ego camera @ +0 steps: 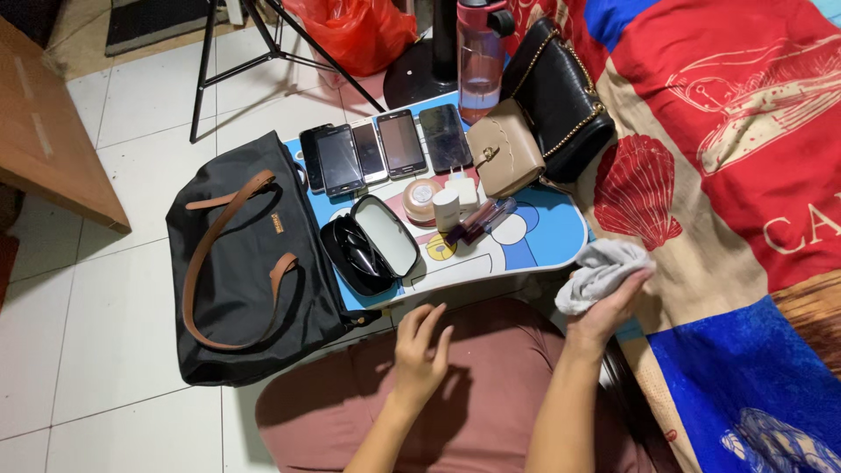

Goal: The person wipes a small white bottle with a cloth, then places it into a black handbag along with a small beige pouch, a white charger, and several smartphones. The person also places a small black pouch into the bag and closes it.

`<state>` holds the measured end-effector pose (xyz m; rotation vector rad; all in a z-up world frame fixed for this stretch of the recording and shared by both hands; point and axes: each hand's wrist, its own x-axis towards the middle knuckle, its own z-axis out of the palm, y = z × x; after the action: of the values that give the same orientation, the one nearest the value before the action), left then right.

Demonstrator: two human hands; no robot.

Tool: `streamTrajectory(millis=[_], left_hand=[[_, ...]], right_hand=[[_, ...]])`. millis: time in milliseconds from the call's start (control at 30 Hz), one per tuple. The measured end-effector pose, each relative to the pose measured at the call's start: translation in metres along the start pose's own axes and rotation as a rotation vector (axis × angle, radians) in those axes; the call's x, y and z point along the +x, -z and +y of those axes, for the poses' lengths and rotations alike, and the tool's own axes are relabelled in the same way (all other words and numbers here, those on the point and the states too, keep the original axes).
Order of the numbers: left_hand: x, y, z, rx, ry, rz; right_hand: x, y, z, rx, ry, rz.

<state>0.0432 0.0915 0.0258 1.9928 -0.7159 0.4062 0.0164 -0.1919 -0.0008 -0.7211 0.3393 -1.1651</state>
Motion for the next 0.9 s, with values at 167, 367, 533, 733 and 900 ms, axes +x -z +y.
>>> streamTrajectory(millis=[167,367,533,733,900], left_hand=[[-0.012,0.036,-0.005,0.025,0.042,0.039],[-0.005,0.071,-0.001,0.050,0.067,0.084],[0.005,0.100,0.005,0.098,0.060,0.129],[0.012,0.139,-0.001,0.224,0.095,0.179],[0.020,0.167,-0.009,0.320,0.112,0.258]], right_hand=[[0.032,-0.015,0.008,-0.659,0.167,-0.106],[0.065,-0.052,0.022,-1.266,0.593,-0.189],[0.083,-0.062,0.051,-1.609,0.628,-0.256],[0.097,-0.045,0.077,-1.770,0.659,-0.427],[0.096,-0.045,0.082,-1.859,0.452,-0.442]])
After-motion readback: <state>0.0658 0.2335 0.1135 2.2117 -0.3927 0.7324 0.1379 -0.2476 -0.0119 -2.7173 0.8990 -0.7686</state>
